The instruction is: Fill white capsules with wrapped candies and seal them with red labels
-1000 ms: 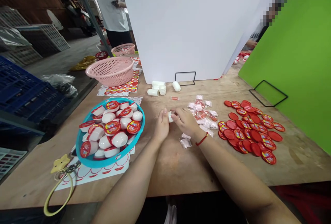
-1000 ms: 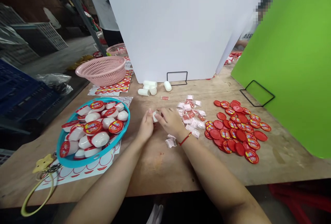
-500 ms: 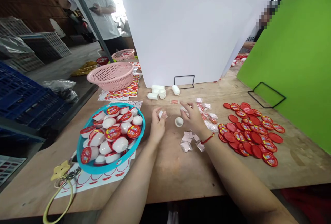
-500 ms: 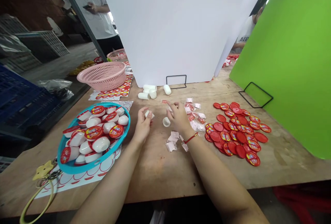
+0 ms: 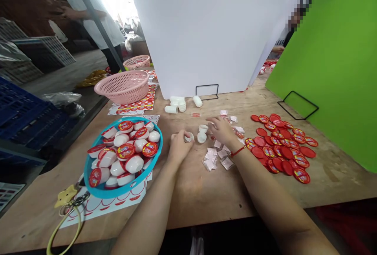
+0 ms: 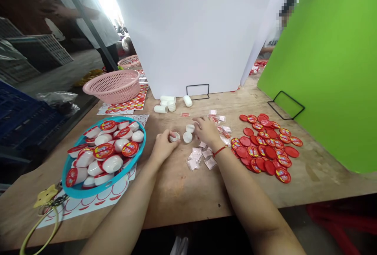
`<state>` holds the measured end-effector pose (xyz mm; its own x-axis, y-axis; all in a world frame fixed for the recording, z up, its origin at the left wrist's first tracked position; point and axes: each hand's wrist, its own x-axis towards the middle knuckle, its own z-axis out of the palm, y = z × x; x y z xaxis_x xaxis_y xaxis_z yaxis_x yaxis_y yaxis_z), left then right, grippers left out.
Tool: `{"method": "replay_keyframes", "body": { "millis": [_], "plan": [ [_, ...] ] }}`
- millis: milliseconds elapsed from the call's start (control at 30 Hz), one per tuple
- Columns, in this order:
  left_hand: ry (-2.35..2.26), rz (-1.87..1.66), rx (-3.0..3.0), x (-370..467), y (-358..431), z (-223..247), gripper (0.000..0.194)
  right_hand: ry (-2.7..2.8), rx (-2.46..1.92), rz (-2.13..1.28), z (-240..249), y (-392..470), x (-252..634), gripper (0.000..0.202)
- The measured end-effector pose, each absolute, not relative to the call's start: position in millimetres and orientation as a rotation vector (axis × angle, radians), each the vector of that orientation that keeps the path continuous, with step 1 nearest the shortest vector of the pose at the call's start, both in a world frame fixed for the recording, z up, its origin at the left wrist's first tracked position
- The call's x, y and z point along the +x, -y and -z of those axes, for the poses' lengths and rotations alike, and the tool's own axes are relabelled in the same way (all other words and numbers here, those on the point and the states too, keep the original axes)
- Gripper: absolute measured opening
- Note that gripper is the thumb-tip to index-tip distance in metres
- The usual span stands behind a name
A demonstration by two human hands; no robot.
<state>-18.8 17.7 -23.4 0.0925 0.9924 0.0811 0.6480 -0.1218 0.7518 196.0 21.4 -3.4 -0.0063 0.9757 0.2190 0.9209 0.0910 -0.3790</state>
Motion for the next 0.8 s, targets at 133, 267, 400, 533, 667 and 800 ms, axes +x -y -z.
{"method": "replay_keyframes", "body": {
  "millis": [133,267,400,533,667,800],
  "plan": [
    [-1.608,-0.79,1.965,-17,-14,20,0.035,1.972,-2.145,-0.227,-17,-20,222,0.031],
    [-1.581,-0.709,2.092,-11,-6,16,0.053,2.176,-2.093,-0.355,-24,-15,230,0.024],
    [-1.592,-0.655,2.144,-2,-1,18,0.057,2.35,-1.979,-0.39,-19,-13,221,0.025],
    [-1.628,-0.707,2.12,3,-1,19,0.042,2.359,-1.975,-0.307,-11,-12,215,0.03],
    [-1.643,-0.825,2.126,3,0,17,0.037,2.359,-1.963,-0.13,-9,-13,213,0.048],
    [-1.622,-0.915,2.142,4,0,18,0.037,2.406,-1.997,-0.1,-9,-15,210,0.025]
  ]
}}
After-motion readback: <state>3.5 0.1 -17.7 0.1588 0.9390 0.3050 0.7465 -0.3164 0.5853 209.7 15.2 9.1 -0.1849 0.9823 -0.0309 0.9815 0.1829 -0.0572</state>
